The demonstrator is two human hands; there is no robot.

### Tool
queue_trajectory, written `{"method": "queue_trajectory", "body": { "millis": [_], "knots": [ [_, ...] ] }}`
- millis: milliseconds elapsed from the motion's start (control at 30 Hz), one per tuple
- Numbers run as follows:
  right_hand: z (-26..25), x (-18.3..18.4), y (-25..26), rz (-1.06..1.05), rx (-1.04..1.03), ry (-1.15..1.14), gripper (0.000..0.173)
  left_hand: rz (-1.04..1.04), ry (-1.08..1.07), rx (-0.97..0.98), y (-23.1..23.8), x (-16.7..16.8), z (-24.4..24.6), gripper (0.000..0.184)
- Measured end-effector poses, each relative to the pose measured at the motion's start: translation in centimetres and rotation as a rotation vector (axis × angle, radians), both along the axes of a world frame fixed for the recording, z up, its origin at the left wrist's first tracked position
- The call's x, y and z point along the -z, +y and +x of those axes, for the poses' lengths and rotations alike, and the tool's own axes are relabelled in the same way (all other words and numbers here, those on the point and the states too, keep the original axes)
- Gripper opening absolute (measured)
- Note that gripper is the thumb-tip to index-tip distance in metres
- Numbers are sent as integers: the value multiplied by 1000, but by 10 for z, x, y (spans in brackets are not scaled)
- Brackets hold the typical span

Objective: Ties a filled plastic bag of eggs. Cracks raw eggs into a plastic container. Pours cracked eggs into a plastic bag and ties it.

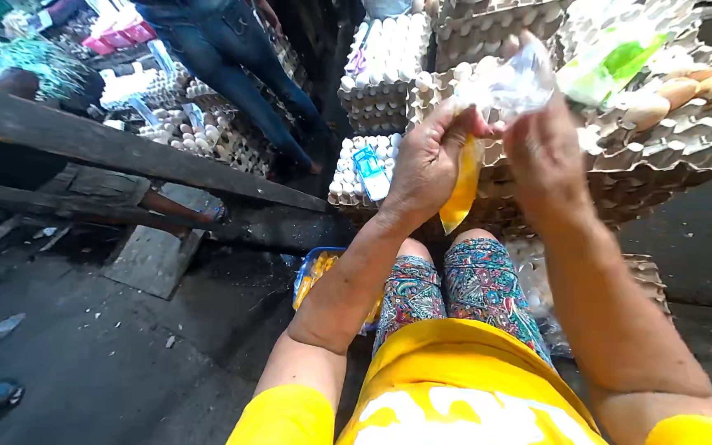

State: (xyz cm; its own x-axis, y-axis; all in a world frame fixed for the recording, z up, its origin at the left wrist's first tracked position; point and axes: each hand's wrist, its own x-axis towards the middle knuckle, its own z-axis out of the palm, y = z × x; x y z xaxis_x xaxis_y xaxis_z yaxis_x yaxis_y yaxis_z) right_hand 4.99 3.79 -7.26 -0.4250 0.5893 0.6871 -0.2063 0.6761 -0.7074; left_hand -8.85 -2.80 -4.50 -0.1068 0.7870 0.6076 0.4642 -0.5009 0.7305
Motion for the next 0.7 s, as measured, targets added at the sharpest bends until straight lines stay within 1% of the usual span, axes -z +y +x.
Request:
{"method": "queue_trajectory", "body": {
  "millis": [100,167,267,400,500,600,700],
  "knots": [
    [-13,58,-20,37,204,-90,89,24,-23,-107,11,-6,-2,29],
    [-33,88,-25,76,330,-53,95,45,-67,-161,21,-8,-2,29],
    [-50,103,-23,83,406,35,89,56,-91,-218,31,-9,2,29],
    [-47,106,-13,56,384,66,70,18,-88,-229,38,-14,4,30],
    [-39,109,-3,6,293,55,61,-55,-87,-197,44,-18,4,31],
    [-29,111,7,-125,64,94,59,-143,-118,-138,49,-23,4,31],
    [-18,107,15,-256,-191,142,55,-199,-153,-39,53,-29,4,30]
  ]
}}
